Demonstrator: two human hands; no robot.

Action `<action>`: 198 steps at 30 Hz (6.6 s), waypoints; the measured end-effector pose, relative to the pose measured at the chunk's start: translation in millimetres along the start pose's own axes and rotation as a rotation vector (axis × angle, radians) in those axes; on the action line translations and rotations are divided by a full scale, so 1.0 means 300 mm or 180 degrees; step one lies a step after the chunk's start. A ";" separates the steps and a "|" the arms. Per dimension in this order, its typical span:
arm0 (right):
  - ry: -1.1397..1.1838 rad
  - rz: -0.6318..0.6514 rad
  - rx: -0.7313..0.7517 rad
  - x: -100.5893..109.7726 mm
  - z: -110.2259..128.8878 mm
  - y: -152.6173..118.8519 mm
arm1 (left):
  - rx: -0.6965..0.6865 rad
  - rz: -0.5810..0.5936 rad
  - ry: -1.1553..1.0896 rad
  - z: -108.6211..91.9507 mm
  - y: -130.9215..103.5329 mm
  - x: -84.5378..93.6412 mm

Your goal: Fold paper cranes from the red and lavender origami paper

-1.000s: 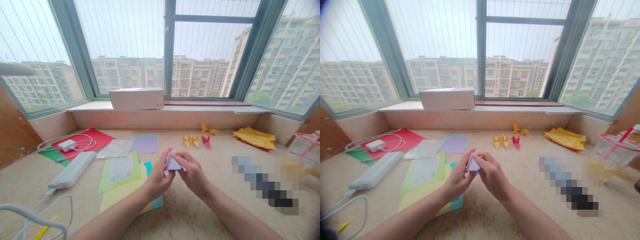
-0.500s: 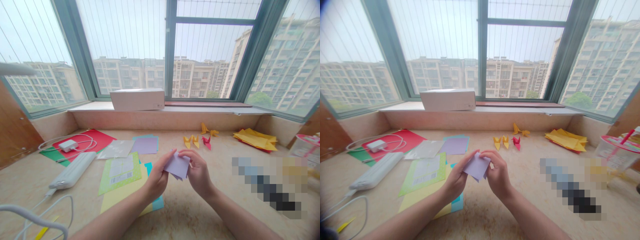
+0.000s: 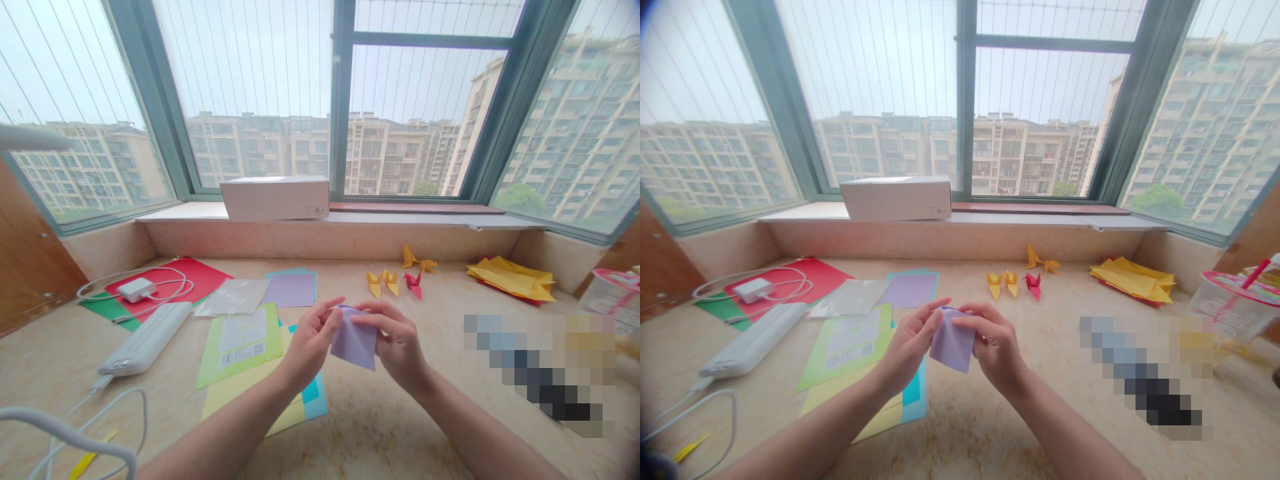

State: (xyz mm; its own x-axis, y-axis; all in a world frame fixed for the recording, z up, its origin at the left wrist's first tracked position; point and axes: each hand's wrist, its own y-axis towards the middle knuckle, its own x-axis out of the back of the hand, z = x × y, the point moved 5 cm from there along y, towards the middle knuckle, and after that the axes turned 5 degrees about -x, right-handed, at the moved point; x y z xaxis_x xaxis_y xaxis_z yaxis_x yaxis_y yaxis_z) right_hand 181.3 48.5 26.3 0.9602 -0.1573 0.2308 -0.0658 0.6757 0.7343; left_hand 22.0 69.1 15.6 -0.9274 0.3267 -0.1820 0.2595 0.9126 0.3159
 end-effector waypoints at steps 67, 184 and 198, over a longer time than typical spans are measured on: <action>0.1089 0.0084 -0.2037 -0.022 -0.081 0.013 | -0.0368 -0.0594 0.0766 -0.027 0.003 0.038; -0.0515 0.0062 -0.1301 0.014 -0.011 0.019 | -0.0610 -0.0243 0.1599 -0.047 0.001 0.031; -0.0654 -0.0037 -0.0859 0.019 0.000 0.018 | -0.0621 -0.0242 0.1563 -0.051 0.013 0.038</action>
State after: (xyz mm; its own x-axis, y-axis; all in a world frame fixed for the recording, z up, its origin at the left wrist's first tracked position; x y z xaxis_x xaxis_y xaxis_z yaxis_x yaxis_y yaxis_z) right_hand 186.4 51.3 31.6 0.8838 -0.2894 0.3675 0.0454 0.8349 0.5485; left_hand 8.4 72.5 29.0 -0.9707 0.0651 0.2314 0.1751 0.8512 0.4947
